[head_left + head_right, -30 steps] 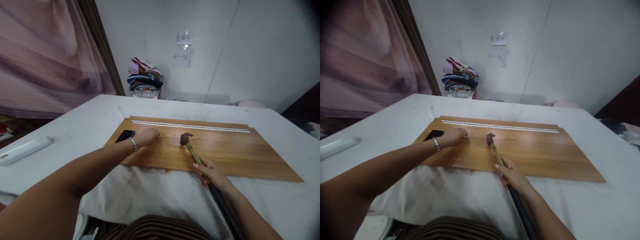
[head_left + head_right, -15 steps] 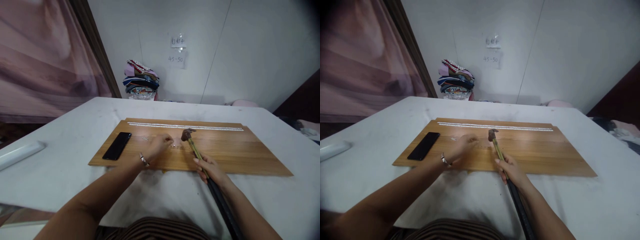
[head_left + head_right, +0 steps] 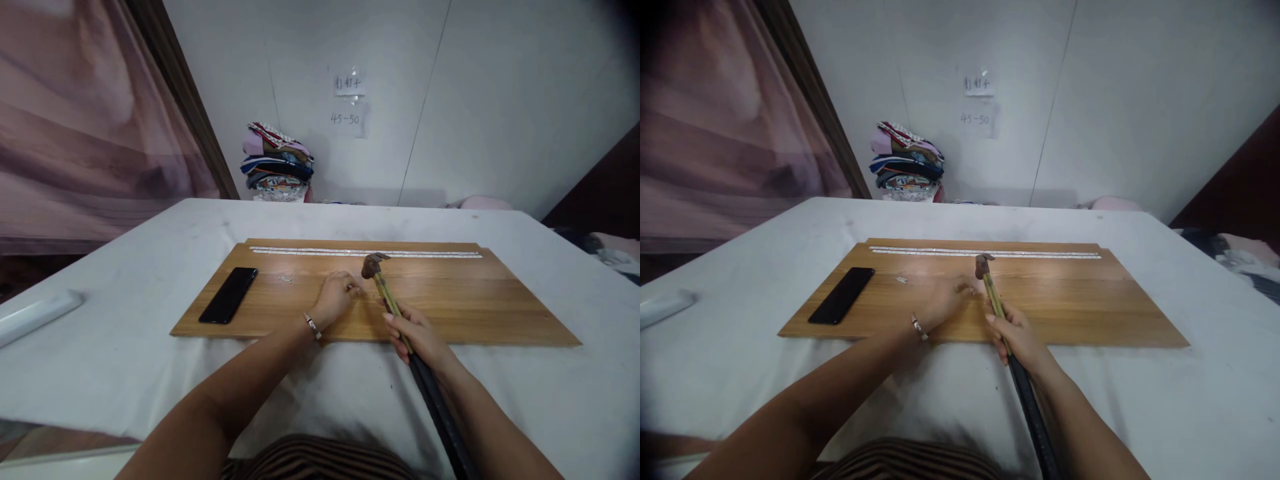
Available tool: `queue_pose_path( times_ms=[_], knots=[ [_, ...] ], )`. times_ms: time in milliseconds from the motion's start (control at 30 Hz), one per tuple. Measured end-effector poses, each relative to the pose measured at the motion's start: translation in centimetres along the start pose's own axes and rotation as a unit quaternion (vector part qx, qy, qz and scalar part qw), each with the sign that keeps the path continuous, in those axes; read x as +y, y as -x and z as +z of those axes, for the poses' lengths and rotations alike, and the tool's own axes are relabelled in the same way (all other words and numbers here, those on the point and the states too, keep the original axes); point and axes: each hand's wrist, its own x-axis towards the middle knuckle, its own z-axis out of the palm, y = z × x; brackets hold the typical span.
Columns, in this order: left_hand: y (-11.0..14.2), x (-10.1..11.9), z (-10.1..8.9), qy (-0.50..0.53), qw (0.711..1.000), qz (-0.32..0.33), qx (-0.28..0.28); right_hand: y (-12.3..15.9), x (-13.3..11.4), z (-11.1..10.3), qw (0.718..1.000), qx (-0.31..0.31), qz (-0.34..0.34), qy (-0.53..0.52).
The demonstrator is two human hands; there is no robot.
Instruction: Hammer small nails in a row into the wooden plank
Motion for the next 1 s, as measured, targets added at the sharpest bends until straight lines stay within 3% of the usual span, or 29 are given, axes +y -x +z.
queue_pose_path(
  times_ms=[200,467,600,733,867,1000],
  knots=[
    [0.3,0.4,0.1,-0.055,0.998,0.041,0.003,-0.2,0.4,0.1,1.0,0.0,0.004,0.013],
    [1.1,0.5,-0.5,-0.04,0.998,0.048,0.014,0.3,0.2,0.4,0.999,-0.01,0.017,0.027],
    [2.9,0.0,-2.3,-0.056,0.998,0.024,0.029,0.6,0.1,0.5,0.999,-0.024,0.018,0.032],
    [5.9,-1.9,-3.5,-0.077,0.995,0.015,0.06,0.7,0.4,0.6,0.998,-0.044,0.008,0.037],
    [8.3,-3.1,-3.7,-0.105,0.992,-0.004,0.072,0.7,0.7,0.7,0.999,-0.041,0.011,0.033],
    [8.5,-2.7,-3.6,-0.127,0.99,0.007,0.06,1.0,0.9,0.7,0.999,-0.037,0.013,0.033]
  ],
)
